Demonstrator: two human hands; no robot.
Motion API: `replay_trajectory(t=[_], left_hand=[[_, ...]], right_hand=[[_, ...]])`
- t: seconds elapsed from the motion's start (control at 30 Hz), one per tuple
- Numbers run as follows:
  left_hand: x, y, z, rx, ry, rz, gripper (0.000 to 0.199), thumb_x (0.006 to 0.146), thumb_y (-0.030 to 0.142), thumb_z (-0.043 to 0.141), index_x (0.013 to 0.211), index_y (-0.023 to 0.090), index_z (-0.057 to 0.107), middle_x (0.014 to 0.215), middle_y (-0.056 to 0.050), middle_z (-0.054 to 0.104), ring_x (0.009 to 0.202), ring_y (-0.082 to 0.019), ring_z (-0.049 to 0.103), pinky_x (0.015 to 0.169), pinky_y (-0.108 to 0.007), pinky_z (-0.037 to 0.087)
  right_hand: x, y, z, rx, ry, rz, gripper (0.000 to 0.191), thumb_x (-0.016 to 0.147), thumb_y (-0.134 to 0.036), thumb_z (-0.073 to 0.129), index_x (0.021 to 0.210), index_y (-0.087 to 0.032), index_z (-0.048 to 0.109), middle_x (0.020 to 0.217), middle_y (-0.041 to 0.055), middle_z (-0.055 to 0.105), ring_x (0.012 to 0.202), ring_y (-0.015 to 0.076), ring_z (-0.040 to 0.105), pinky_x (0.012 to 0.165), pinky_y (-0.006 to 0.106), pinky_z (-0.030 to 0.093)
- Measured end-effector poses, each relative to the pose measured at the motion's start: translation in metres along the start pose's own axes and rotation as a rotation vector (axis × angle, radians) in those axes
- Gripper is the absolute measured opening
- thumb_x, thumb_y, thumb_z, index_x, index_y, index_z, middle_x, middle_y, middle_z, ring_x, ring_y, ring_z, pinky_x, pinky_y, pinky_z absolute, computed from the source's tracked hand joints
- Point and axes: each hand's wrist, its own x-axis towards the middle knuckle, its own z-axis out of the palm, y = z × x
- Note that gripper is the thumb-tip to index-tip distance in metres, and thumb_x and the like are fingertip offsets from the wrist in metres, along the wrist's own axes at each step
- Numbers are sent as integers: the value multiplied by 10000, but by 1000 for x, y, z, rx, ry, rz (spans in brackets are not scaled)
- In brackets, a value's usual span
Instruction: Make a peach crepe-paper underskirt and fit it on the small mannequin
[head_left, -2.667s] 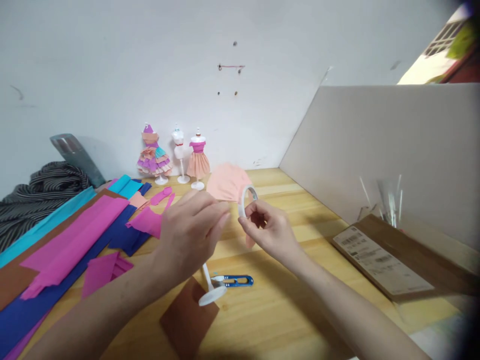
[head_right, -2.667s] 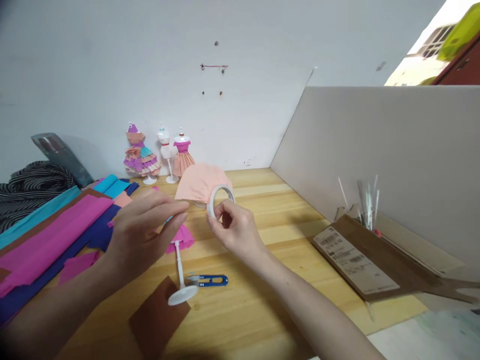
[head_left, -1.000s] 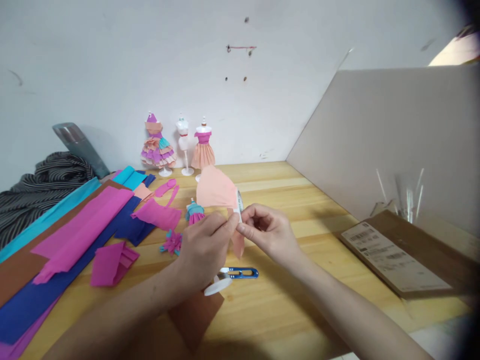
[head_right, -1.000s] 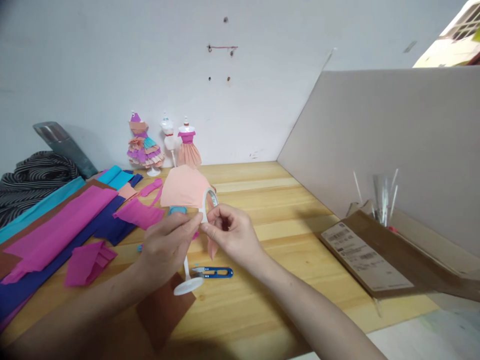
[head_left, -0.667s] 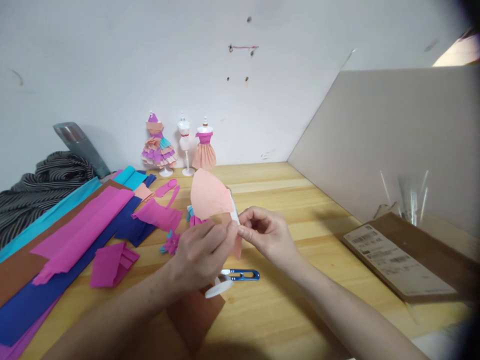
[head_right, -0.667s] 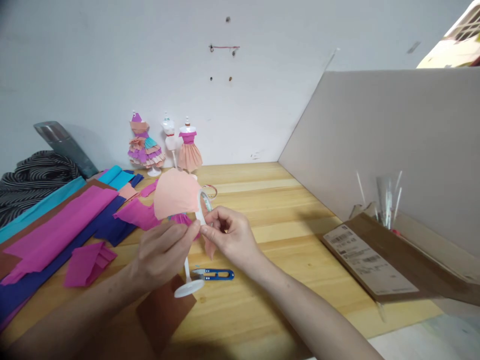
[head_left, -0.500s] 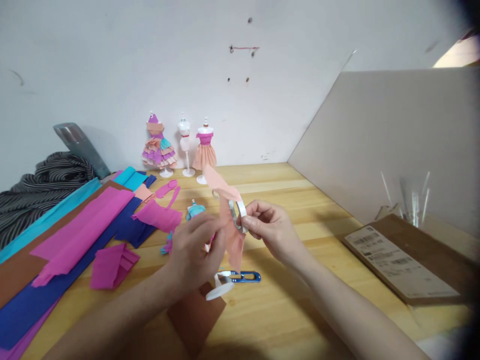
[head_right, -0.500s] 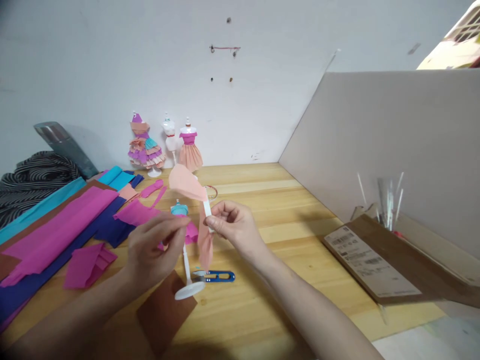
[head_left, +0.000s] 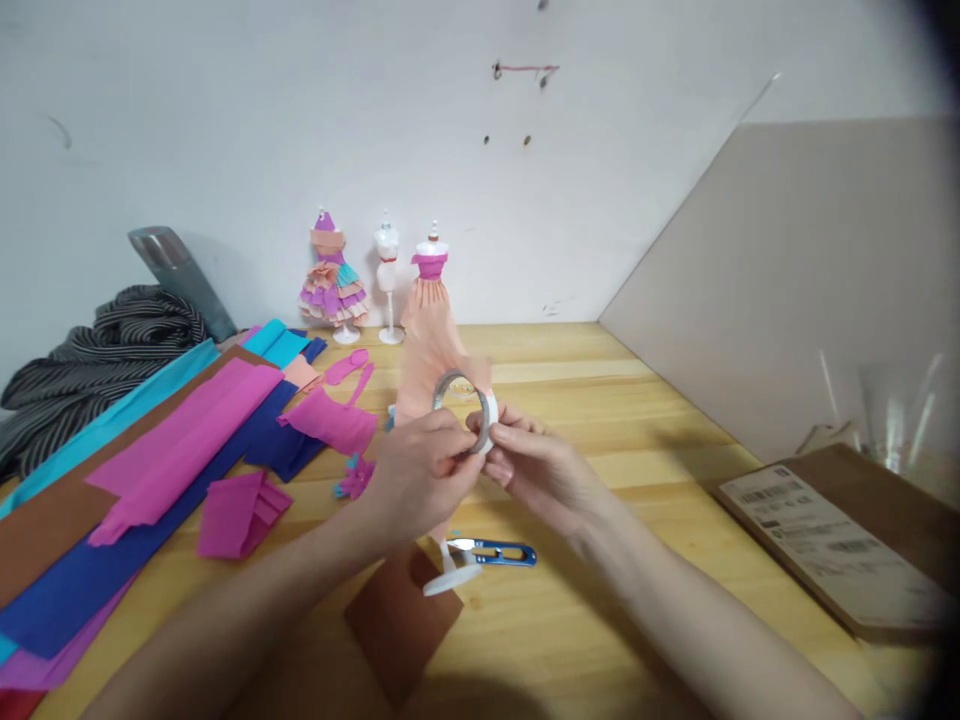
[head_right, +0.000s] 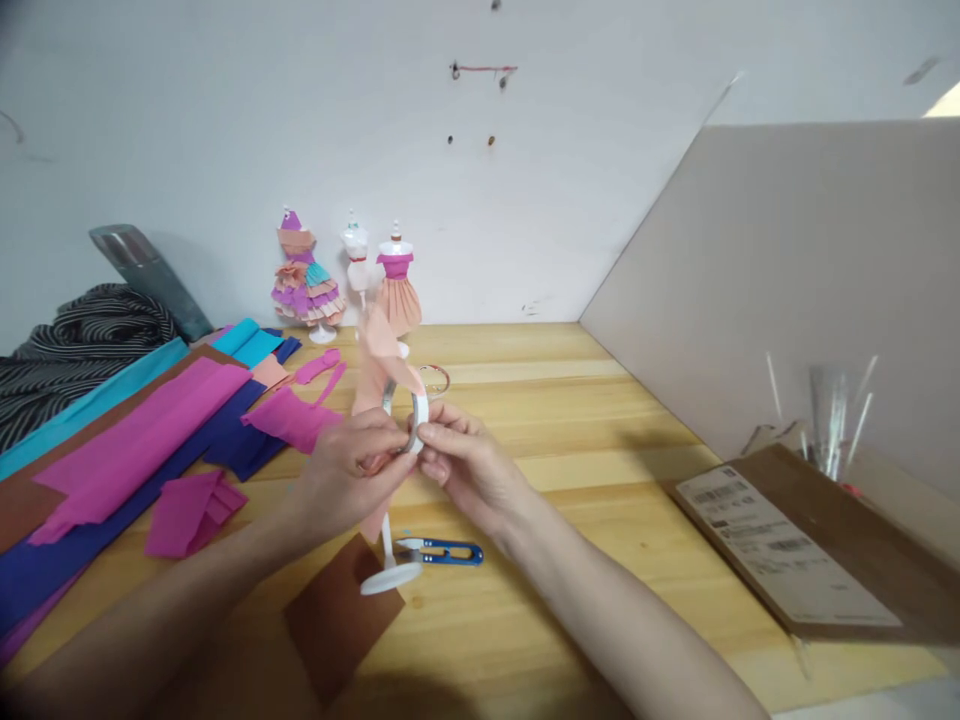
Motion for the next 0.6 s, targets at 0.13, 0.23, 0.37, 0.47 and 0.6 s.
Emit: replay_trajectory(t=[0.13,0.23,0.37,0.47,0.6], left_hand=[[3,-7,-4,-34,-113,61,202,832,149,557,651,155,649,683,-5,571,628,-91,525,570,-206,379],[3,-7,-7,-45,-137,93,192,818,120,551,655,155,648,659,6,541,594,-79,486,536,-198,347],[5,-4,-11,-110,-134,90,229,785,74,558,569,149,569,595,35,448,546,-66,414,506,-204,296],[6,-4,-15,-187,-124,44,291,764,50,566,507,149,472,564,53,377,533,-61,378,509,-216,277],[8,-5,-17,-274,-149,6,319,778,58,565,501,154,440,566,49,373,560,-75,388,523,-228,291]], right_hand=[[2,-5,-5,13,-50,151,209,541,-202,778,717,-128,693,545,-21,532,479,50,378,442,176,268],[2,-8,-8,20,-75,192,180,524,-175,713,698,-134,693,532,-11,556,471,61,412,436,175,274],[0,-15,-12,40,-114,210,199,535,-220,644,708,-141,701,576,18,595,521,107,502,444,196,327],[-3,-23,-14,23,-135,171,248,553,-259,625,756,-147,713,694,60,655,608,157,572,455,225,364],[-7,-25,-11,-145,-141,30,219,608,-272,695,789,-151,720,655,45,638,570,115,521,471,209,338]])
